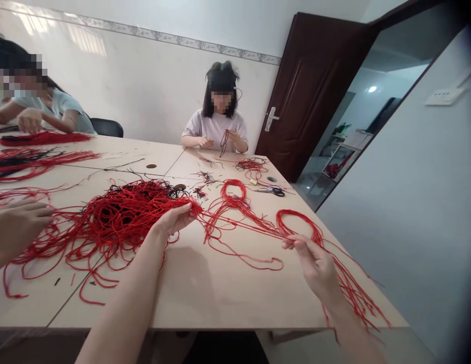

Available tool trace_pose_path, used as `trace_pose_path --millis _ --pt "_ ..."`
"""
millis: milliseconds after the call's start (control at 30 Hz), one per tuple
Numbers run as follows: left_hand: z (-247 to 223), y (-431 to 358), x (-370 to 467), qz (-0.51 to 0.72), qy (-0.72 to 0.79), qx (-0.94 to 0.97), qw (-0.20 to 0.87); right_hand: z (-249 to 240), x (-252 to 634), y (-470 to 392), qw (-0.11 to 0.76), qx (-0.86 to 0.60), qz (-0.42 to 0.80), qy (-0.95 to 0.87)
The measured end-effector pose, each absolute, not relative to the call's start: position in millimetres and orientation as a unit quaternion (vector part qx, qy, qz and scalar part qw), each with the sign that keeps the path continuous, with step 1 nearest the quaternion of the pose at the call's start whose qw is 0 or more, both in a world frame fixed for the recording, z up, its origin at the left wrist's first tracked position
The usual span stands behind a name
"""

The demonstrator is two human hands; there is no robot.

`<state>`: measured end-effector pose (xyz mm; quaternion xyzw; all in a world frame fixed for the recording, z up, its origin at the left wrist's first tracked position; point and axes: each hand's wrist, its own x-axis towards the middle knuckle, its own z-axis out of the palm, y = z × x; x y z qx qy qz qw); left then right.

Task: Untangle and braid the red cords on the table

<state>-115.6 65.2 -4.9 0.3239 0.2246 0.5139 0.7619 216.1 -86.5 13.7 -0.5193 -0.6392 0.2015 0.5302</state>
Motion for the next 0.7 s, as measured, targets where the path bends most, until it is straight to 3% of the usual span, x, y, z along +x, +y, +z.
trace_pose_path --millis 167,300,367,433,567,700 --pt "-4.3 65.1 -111.3 0.554 0.204 0.301 0.749 0.9 217.1 -82.6 0.599 -0.531 0.203 -0.564" --pt "-4.9 65.7 -106.7 0.58 0.195 0.287 0.737 0.6 208.7 -82.1 0.692 -0.455 0.2 -0.523" --pt "-4.8 65.5 -104.9 0.592 0.192 0.285 0.729 3.8 209.3 -82.3 0.698 -0.438 0.182 -0.537" --pt "-4.1 64.8 -103.5 0.596 0.193 0.287 0.725 9.2 212.7 -81.1 0.616 -0.478 0.193 -0.596" --pt "-2.1 62.6 -101.6 0.586 0.204 0.294 0.727 27.1 200.4 -71.8 0.373 -0.578 0.164 -0.707" --pt "-1.6 59.9 -99.3 0.569 0.213 0.3 0.735 42.0 141.5 -50.7 0.363 -0.523 0.084 -0.766"
